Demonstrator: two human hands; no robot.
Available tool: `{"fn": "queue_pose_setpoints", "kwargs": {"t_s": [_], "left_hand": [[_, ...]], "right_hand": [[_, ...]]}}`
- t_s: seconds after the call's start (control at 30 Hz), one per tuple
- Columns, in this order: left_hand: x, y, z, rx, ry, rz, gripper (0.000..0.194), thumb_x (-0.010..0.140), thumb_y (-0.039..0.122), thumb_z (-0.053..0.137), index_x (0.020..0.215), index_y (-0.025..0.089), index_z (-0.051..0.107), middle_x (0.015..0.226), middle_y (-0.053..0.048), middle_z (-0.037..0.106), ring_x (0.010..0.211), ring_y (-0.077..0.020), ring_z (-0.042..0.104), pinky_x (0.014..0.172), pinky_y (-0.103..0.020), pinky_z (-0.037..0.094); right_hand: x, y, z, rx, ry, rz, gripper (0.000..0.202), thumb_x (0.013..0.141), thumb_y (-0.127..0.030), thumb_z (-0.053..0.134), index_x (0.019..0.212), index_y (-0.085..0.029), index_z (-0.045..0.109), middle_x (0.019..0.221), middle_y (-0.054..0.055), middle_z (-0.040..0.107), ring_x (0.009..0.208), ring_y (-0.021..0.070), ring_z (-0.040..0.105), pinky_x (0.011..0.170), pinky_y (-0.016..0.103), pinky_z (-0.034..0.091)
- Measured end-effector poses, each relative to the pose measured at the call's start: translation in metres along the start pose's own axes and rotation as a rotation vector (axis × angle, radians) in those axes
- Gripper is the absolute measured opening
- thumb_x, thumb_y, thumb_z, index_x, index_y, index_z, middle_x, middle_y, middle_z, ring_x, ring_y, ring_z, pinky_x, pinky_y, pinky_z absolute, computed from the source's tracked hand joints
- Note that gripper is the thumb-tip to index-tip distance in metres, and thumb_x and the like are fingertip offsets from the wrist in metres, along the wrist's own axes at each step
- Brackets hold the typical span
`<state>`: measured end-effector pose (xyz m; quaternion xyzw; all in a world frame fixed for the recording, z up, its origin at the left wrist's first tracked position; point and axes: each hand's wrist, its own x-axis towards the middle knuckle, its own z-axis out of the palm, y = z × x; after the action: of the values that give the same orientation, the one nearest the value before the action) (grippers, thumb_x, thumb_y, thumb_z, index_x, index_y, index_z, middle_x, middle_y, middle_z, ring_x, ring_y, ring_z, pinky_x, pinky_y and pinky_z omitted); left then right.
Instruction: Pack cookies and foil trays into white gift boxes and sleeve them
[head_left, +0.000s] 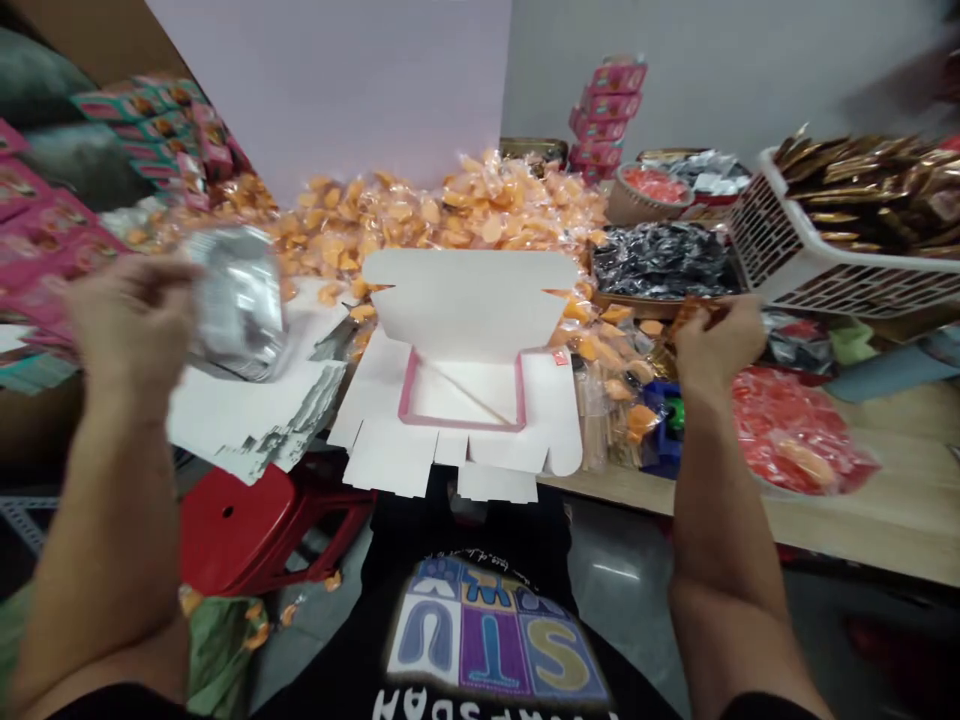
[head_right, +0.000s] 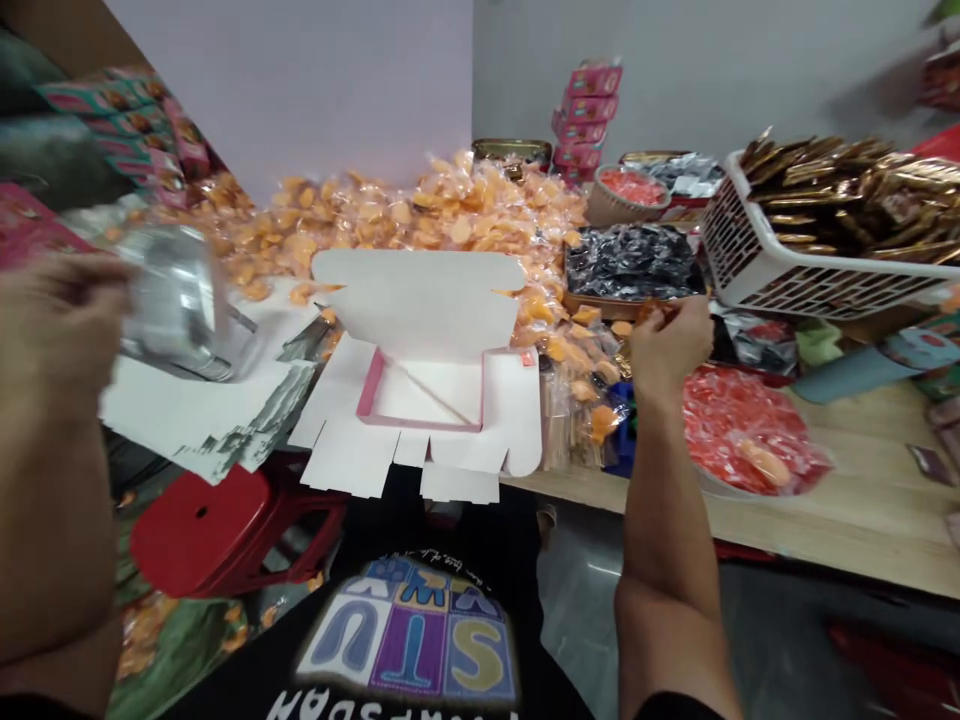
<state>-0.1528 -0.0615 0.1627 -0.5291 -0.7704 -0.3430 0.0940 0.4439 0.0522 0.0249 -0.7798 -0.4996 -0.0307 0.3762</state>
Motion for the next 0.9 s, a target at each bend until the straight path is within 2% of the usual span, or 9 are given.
{"fn": "queue_pose_setpoints", "kwargs": {"t_s": [0.07, 0.13, 0.27, 0.37, 0.47, 0.57, 0.63, 0.73, 0.9], "left_hand": [[-0.025, 0.015, 0.03, -0.108, -0.253, 0.082, 0.032, 0.103, 0.023, 0.062, 0.124, 0.01, 0.083, 0.101, -0.001, 0.084, 0.082, -0.0108, 0.069, 0.096, -0.035, 0.065], [-0.053, 0.043, 0.069, -0.156, -0.503, 0.211, 0.033, 0.097, 0.015, 0.065, 0.123, 0.014, 0.086, 0.109, -0.006, 0.086, 0.09, -0.0174, 0.075, 0.098, -0.035, 0.064], [-0.093, 0.095, 0.131, 0.103, -0.75, 0.341, 0.037, 0.097, 0.005, 0.055, 0.114, 0.013, 0.087, 0.12, -0.019, 0.085, 0.112, -0.0314, 0.081, 0.102, -0.041, 0.061], [-0.102, 0.108, 0.146, 0.147, -0.886, 0.369, 0.026, 0.101, 0.014, 0.062, 0.104, 0.017, 0.087, 0.106, -0.018, 0.085, 0.106, -0.0339, 0.082, 0.095, -0.041, 0.06], [-0.097, 0.099, 0.136, 0.119, -0.861, 0.361, 0.031, 0.11, 0.024, 0.056, 0.116, 0.021, 0.086, 0.106, -0.015, 0.085, 0.104, -0.0334, 0.081, 0.095, -0.042, 0.06], [-0.081, 0.079, 0.117, 0.065, -0.641, 0.309, 0.038, 0.112, 0.022, 0.049, 0.126, 0.021, 0.084, 0.114, -0.015, 0.086, 0.108, -0.0325, 0.081, 0.099, -0.042, 0.058], [-0.07, 0.064, 0.107, 0.042, -0.488, 0.256, 0.039, 0.111, 0.021, 0.048, 0.127, 0.018, 0.083, 0.119, -0.016, 0.085, 0.111, -0.032, 0.08, 0.1, -0.041, 0.057], [-0.061, 0.044, 0.103, 0.033, -0.47, 0.251, 0.038, 0.109, 0.021, 0.049, 0.122, 0.016, 0.084, 0.122, -0.016, 0.084, 0.11, -0.0316, 0.078, 0.099, -0.041, 0.057], [-0.065, 0.031, 0.13, -0.047, -0.553, 0.442, 0.038, 0.107, 0.024, 0.05, 0.121, 0.017, 0.085, 0.12, -0.016, 0.078, 0.102, -0.0274, 0.074, 0.094, -0.038, 0.058]], "right_hand": [[-0.022, -0.021, -0.021, 0.173, 0.109, -0.134, 0.04, 0.11, -0.052, 0.053, 0.142, -0.033, 0.068, 0.12, 0.018, 0.077, 0.125, 0.0464, 0.073, 0.106, 0.07, 0.056], [-0.049, -0.051, -0.035, 0.416, 0.096, -0.262, 0.028, 0.107, -0.051, 0.062, 0.131, -0.039, 0.071, 0.112, 0.01, 0.077, 0.111, 0.0399, 0.076, 0.095, 0.063, 0.062], [-0.1, -0.107, -0.026, 0.803, -0.213, -0.307, 0.015, 0.099, -0.04, 0.076, 0.112, -0.035, 0.071, 0.099, 0.003, 0.074, 0.085, 0.0257, 0.072, 0.074, 0.044, 0.062], [-0.127, -0.133, 0.005, 0.903, -0.479, -0.245, 0.019, 0.096, -0.038, 0.075, 0.109, -0.028, 0.068, 0.091, 0.001, 0.072, 0.078, 0.021, 0.069, 0.068, 0.035, 0.057], [-0.144, -0.156, 0.041, 0.889, -0.664, -0.203, 0.014, 0.097, -0.032, 0.066, 0.109, -0.025, 0.067, 0.09, 0.002, 0.072, 0.081, 0.0211, 0.07, 0.069, 0.033, 0.055], [-0.158, -0.184, 0.06, 0.645, -0.793, -0.266, 0.02, 0.099, -0.018, 0.055, 0.113, -0.022, 0.069, 0.098, 0.005, 0.075, 0.09, 0.0244, 0.072, 0.077, 0.037, 0.058], [-0.166, -0.198, 0.058, 0.345, -0.766, -0.424, 0.032, 0.097, -0.008, 0.053, 0.122, -0.018, 0.072, 0.115, 0.013, 0.077, 0.105, 0.0293, 0.072, 0.089, 0.043, 0.058], [-0.178, -0.203, 0.042, 0.017, -0.672, -0.684, 0.043, 0.097, -0.003, 0.052, 0.133, -0.012, 0.074, 0.134, 0.023, 0.073, 0.123, 0.0374, 0.067, 0.103, 0.051, 0.054], [-0.196, -0.186, 0.026, 0.025, -0.976, -0.929, 0.035, 0.117, -0.035, 0.05, 0.115, -0.023, 0.082, 0.133, 0.015, 0.076, 0.128, 0.0387, 0.065, 0.11, 0.059, 0.051]]}}
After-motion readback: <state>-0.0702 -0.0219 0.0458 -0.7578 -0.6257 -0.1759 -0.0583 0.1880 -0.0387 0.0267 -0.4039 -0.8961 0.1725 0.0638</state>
